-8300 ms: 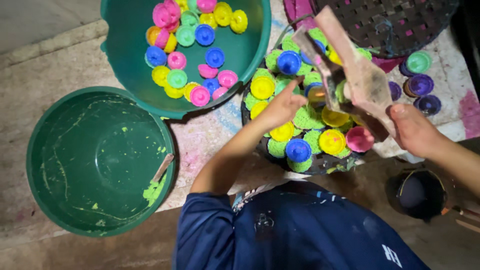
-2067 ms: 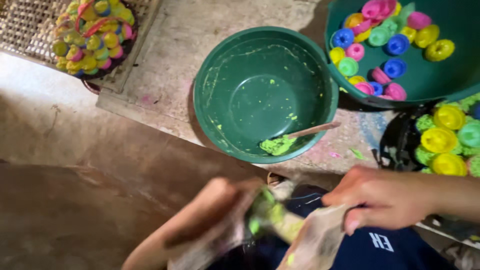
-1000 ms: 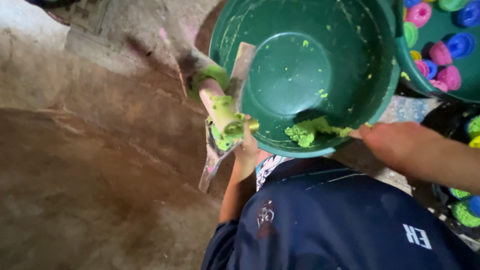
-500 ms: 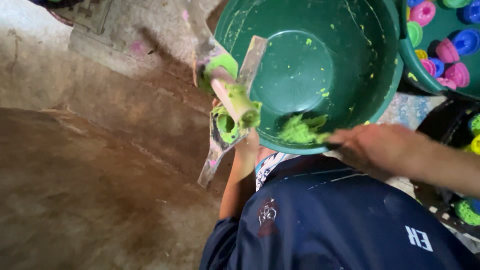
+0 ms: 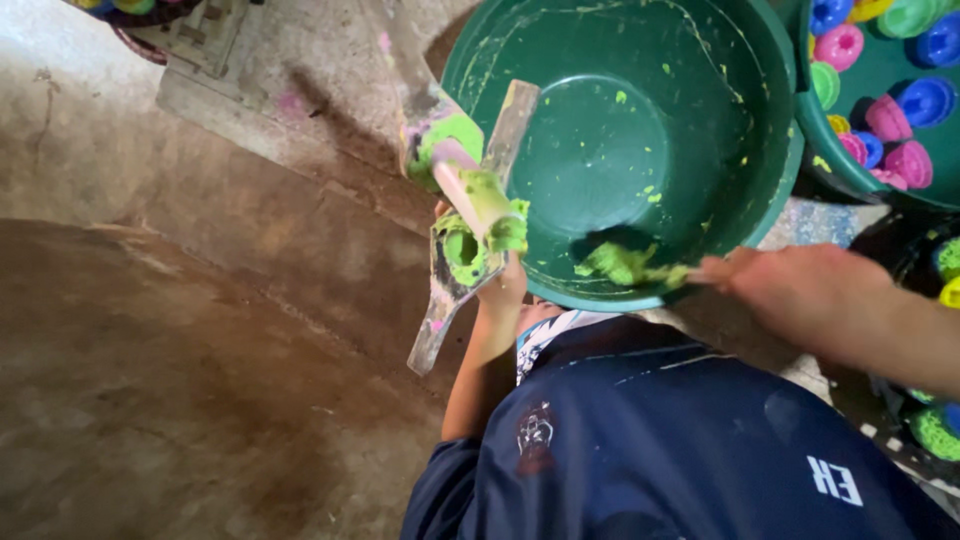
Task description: The person scoops green paste from a green basin using a wooden spreader and fills small colorful plastic molds arranged in a black tray. The person repeatedly scrapes the spreader against the basin to collect more paste and continues filling the molds one by one.
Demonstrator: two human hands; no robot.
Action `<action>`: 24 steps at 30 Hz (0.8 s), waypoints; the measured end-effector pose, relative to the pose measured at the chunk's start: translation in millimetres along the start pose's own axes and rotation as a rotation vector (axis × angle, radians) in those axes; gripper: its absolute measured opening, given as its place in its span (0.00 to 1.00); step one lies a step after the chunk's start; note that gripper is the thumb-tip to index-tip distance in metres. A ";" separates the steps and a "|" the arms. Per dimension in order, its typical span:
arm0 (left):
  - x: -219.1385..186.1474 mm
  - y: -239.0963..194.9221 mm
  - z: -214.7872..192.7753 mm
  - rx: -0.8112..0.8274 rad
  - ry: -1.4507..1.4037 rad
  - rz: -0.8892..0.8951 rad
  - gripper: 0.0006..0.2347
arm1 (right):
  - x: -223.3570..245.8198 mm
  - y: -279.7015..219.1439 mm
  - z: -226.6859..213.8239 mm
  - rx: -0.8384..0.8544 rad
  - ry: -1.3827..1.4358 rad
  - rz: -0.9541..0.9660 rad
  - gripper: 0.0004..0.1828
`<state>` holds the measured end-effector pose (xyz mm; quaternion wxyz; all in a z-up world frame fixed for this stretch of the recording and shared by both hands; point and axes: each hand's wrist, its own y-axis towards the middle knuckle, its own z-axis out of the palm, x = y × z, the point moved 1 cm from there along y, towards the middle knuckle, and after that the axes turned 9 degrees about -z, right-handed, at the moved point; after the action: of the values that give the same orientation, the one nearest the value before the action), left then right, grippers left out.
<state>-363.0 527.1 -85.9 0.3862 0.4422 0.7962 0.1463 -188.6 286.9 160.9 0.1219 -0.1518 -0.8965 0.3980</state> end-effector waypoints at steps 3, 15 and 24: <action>-5.8 7.3 -7.4 -0.001 0.027 0.008 0.12 | -1.1 9.3 4.0 0.052 -0.171 0.050 0.18; -22.1 18.8 -18.4 -0.050 0.054 0.002 0.12 | -2.2 26.2 4.6 0.038 -0.160 0.004 0.18; -18.8 21.4 -14.2 -0.013 -0.021 -0.035 0.11 | -31.6 34.2 4.9 0.021 -0.080 0.056 0.29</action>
<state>-355.1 525.4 -55.1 0.3997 0.4272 0.7989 0.1400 -155.0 293.7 129.0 0.0761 -0.1596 -0.8917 0.4166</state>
